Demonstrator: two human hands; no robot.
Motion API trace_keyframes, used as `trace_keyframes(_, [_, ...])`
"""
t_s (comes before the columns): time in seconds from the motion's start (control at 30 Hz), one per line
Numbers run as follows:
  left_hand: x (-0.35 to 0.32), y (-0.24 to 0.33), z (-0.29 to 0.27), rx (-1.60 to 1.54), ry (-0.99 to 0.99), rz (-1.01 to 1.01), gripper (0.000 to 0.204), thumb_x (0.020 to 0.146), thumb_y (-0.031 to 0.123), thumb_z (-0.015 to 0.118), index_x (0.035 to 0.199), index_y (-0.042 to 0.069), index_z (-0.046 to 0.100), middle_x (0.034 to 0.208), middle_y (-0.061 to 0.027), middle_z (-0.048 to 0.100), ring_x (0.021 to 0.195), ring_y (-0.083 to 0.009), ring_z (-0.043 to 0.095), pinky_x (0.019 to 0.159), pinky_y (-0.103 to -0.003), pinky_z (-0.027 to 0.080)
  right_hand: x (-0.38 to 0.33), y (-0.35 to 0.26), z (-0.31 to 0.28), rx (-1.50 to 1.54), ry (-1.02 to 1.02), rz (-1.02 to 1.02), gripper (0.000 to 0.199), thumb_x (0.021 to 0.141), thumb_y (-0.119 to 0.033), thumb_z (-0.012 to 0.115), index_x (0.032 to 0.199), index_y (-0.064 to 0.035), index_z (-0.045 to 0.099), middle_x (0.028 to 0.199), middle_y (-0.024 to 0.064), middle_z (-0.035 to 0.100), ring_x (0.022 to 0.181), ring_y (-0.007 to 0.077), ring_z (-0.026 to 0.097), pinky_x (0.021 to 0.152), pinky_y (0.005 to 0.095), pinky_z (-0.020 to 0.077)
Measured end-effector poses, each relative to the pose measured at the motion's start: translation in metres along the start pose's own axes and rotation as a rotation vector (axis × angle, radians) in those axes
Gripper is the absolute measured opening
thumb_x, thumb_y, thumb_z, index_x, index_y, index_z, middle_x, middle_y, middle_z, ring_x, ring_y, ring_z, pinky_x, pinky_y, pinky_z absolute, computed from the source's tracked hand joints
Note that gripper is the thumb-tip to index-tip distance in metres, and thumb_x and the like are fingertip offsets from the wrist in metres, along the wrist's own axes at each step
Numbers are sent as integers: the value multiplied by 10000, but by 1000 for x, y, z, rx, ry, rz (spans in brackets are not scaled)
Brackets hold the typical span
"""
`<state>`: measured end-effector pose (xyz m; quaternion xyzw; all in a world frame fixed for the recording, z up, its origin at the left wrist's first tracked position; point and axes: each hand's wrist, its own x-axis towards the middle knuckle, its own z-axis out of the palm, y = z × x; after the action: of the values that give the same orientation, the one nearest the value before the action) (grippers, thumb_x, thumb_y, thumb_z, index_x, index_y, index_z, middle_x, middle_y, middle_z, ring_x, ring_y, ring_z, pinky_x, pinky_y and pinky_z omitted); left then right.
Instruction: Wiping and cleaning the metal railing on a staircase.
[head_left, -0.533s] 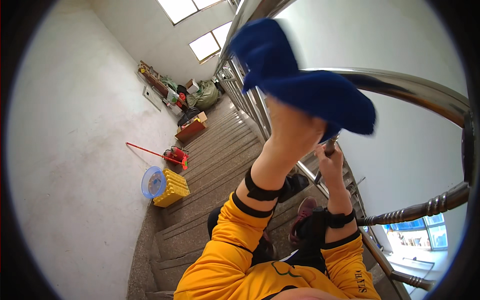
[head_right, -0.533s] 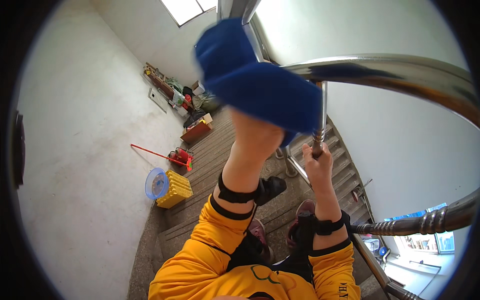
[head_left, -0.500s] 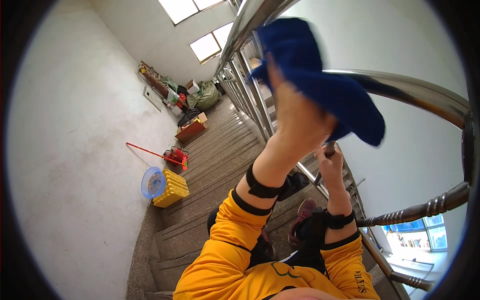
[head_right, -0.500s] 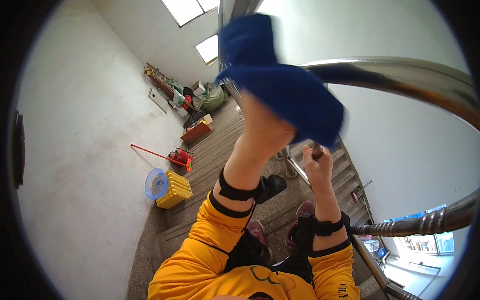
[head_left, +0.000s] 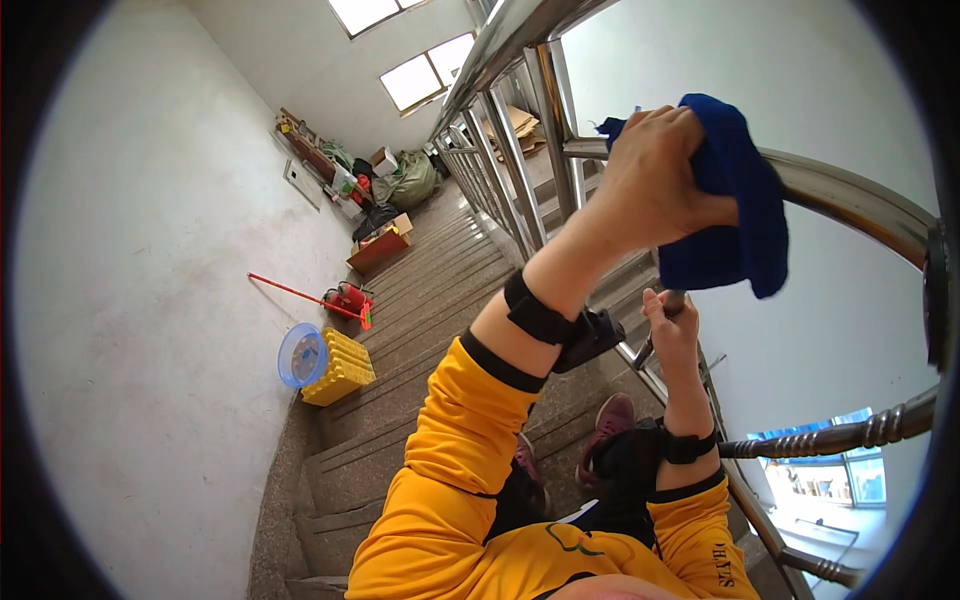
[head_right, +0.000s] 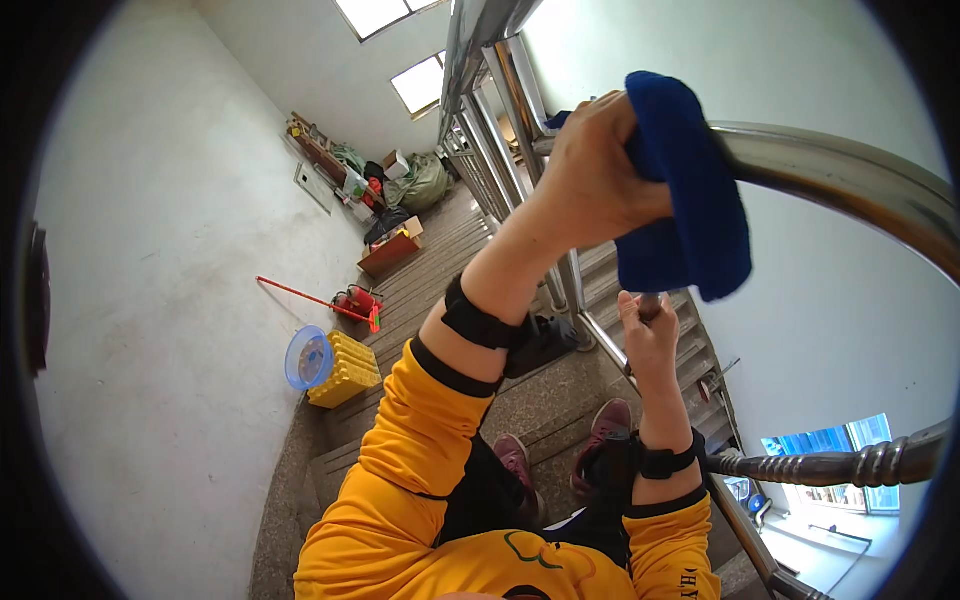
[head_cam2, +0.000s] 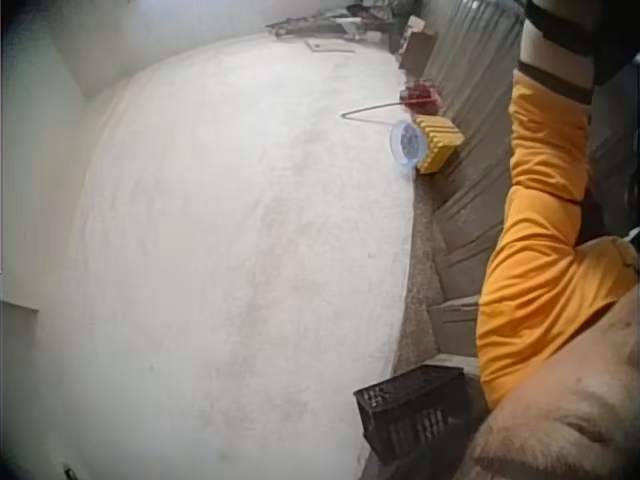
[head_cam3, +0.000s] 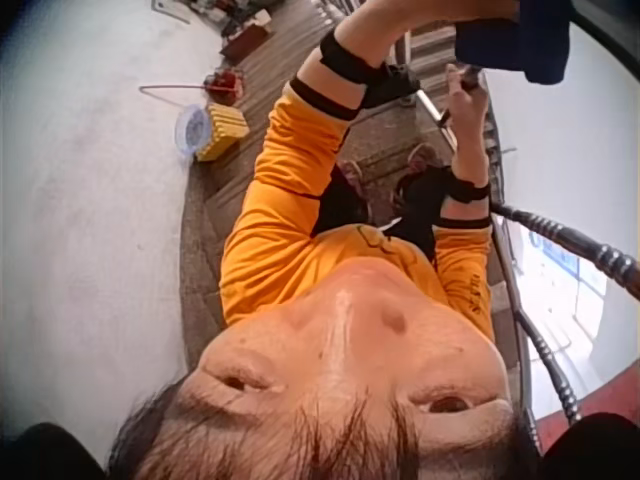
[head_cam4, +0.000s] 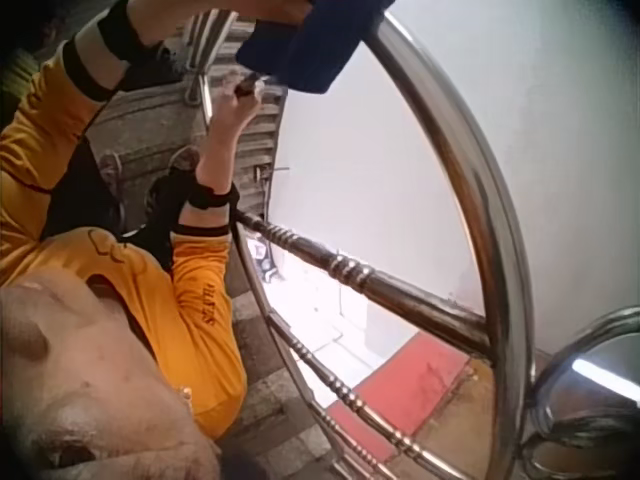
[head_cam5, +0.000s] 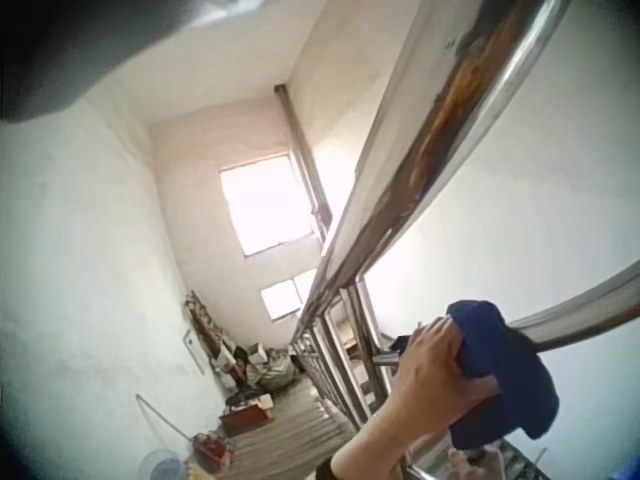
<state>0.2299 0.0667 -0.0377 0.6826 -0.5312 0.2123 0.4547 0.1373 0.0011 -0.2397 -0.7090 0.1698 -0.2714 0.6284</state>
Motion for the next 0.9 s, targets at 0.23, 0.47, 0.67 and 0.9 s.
trace_keyframes(0.23, [-14,-60,-19,-72,-65,-107,381,634,340,737,767,23,573,725,-141,583,715,-297,561,692,-372,440,-3,-8,-1,9,-25,84,199,858,-146,641,739,-31,530,657,24,549,617,91,491,598,236,387])
trace_keyframes(0.47, [-23,-65,-24,-72,-27,-76,376,639,288,741,843,22,572,805,-136,601,774,-307,565,738,-369,447,-4,-7,0,-5,-3,48,207,854,-157,643,734,-29,533,641,25,557,596,94,497,575,244,388])
trace_keyframes(0.67, [-9,-14,-19,-85,-60,-15,640,549,327,807,1010,20,485,870,-177,603,849,-344,585,795,-411,447,-2,-2,3,-93,52,9,222,849,-154,642,703,-30,529,606,24,552,566,101,497,541,259,388])
trace_keyframes(0.9, [13,37,-7,22,-74,171,630,507,403,820,967,59,562,788,-109,625,717,-306,616,741,-382,478,-4,-8,2,28,-11,-16,217,851,-155,639,724,-23,523,628,34,557,591,99,499,574,252,392])
